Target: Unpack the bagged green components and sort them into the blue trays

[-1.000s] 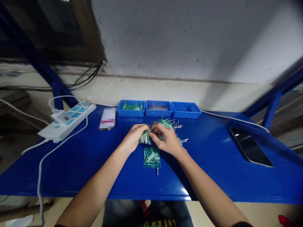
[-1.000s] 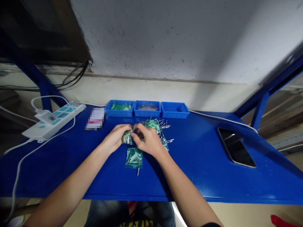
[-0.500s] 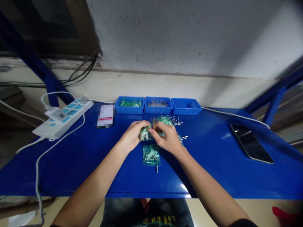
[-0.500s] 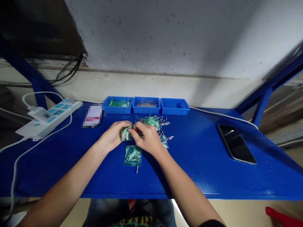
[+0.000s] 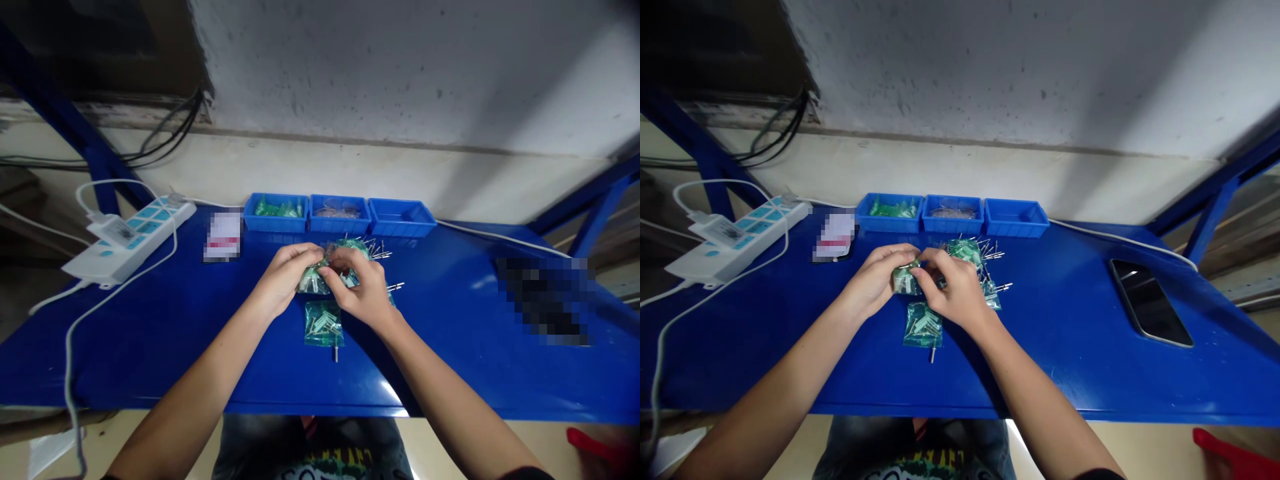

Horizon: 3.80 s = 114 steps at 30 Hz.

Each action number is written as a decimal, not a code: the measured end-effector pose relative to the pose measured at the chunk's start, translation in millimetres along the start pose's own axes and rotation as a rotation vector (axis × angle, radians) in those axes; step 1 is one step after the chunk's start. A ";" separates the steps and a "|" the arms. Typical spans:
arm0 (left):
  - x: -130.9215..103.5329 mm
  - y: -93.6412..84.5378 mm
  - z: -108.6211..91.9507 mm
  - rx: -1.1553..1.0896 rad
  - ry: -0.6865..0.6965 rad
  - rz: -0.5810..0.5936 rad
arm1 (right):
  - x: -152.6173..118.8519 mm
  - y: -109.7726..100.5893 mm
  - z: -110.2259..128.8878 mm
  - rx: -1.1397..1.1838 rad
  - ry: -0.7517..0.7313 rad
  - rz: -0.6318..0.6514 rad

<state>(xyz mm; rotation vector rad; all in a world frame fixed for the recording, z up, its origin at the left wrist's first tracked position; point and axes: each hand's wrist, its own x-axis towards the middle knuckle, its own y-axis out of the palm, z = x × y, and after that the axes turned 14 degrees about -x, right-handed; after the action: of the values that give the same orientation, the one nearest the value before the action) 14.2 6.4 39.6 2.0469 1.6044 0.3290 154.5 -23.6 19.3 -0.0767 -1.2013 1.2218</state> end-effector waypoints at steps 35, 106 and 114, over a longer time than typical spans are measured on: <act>9.8 -17.7 6.9 0.266 0.145 -0.034 | 5.6 9.3 -9.6 -0.023 0.117 0.066; 3.2 -5.7 8.8 0.728 0.474 0.255 | 16.6 10.6 -12.1 1.025 0.843 -0.015; 10.2 -14.1 11.2 0.593 0.342 0.268 | 16.8 9.9 -7.3 0.938 0.868 -0.028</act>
<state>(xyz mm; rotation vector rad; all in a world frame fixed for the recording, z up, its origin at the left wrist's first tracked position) 10.7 15.7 21.4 2.7945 1.7761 0.3400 150.7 -3.2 21.1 0.1042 0.1633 1.3970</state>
